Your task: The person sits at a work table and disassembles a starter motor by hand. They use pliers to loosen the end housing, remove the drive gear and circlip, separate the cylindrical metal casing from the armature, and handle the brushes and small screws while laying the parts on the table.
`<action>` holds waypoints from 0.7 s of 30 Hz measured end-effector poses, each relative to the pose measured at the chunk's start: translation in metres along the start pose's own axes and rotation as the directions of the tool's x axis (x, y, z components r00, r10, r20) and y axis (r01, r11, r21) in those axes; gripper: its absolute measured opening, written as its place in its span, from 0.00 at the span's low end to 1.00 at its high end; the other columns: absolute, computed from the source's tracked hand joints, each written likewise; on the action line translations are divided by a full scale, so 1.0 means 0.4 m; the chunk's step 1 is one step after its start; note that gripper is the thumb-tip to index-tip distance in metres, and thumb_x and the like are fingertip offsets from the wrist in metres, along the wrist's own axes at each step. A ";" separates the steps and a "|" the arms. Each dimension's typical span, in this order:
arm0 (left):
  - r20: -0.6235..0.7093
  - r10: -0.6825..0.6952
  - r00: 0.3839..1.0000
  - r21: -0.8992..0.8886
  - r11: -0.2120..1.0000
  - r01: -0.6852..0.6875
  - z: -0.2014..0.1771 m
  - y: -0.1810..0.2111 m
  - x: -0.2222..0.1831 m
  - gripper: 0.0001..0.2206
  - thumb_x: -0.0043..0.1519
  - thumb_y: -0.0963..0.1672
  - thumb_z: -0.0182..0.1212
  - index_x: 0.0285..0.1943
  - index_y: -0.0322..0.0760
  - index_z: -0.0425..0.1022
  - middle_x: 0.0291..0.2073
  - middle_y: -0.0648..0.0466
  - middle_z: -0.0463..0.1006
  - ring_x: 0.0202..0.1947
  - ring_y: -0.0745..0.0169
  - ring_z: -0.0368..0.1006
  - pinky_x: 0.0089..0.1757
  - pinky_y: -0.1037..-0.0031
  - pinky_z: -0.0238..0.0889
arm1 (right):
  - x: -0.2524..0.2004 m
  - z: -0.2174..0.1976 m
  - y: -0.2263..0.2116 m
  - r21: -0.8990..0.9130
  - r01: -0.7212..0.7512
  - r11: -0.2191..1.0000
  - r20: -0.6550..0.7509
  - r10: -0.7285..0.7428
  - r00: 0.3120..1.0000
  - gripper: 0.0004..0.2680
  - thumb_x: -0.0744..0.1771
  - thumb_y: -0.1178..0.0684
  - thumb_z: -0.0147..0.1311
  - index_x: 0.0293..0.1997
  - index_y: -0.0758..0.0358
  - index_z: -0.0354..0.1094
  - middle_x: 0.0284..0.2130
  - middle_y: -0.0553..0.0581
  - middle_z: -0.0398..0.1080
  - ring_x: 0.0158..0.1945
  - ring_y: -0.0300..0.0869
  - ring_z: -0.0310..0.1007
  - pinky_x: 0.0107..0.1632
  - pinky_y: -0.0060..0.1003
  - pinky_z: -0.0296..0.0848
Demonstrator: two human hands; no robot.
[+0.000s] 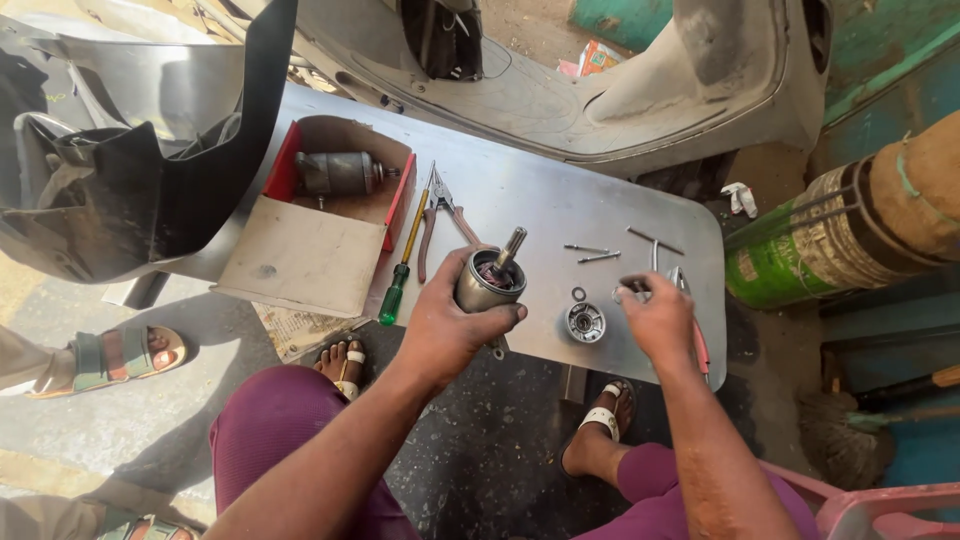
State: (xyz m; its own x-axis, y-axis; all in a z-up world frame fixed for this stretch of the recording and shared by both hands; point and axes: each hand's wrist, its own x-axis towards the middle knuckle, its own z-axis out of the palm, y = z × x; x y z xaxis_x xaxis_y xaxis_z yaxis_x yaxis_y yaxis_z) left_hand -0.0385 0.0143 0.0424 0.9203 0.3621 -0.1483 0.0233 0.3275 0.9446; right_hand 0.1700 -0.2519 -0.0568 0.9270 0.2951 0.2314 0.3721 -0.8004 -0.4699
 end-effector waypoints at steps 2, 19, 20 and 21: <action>-0.001 0.012 1.000 0.016 1.000 -0.012 0.011 0.003 0.005 0.31 0.48 0.41 0.75 0.63 0.36 0.69 0.41 0.53 0.78 0.35 0.70 0.75 0.33 0.78 0.73 | 0.021 -0.001 -0.086 -0.051 -0.045 0.998 0.078 0.049 0.996 0.09 0.63 0.51 0.64 0.45 0.55 0.79 0.40 0.59 0.79 0.43 0.50 0.80 0.48 0.43 0.76; -0.004 -0.008 1.000 0.046 0.999 0.008 -0.007 0.047 0.004 0.33 0.46 0.41 0.74 0.64 0.40 0.69 0.41 0.55 0.79 0.38 0.71 0.77 0.37 0.79 0.74 | 0.088 -0.038 -0.002 -0.284 -0.210 0.935 0.225 0.278 0.934 0.11 0.62 0.48 0.63 0.47 0.52 0.80 0.41 0.58 0.80 0.47 0.52 0.80 0.51 0.46 0.76; -0.002 -0.004 1.000 0.046 0.999 0.005 -0.007 0.050 0.002 0.33 0.46 0.41 0.74 0.64 0.40 0.69 0.41 0.55 0.79 0.38 0.70 0.76 0.37 0.78 0.74 | 0.082 -0.037 -0.012 -0.287 -0.216 0.933 0.230 0.286 0.930 0.11 0.62 0.47 0.63 0.47 0.52 0.80 0.41 0.59 0.80 0.48 0.52 0.79 0.51 0.46 0.75; 0.000 -0.001 1.000 0.047 0.999 0.001 -0.008 0.053 0.000 0.33 0.46 0.42 0.74 0.64 0.40 0.69 0.41 0.55 0.79 0.38 0.70 0.76 0.37 0.78 0.74 | 0.076 -0.037 -0.021 -0.291 -0.221 0.931 0.236 0.294 0.926 0.12 0.62 0.47 0.64 0.48 0.52 0.80 0.42 0.59 0.80 0.48 0.52 0.79 0.52 0.46 0.75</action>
State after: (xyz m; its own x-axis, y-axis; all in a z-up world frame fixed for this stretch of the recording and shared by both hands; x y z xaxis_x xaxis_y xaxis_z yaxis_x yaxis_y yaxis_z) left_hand -0.0392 0.0239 0.0617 0.9203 0.3616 -0.1495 0.0427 0.2869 0.9570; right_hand 0.1944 -0.2437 -0.0333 0.9790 0.1613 -0.1249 0.1278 -0.9621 -0.2410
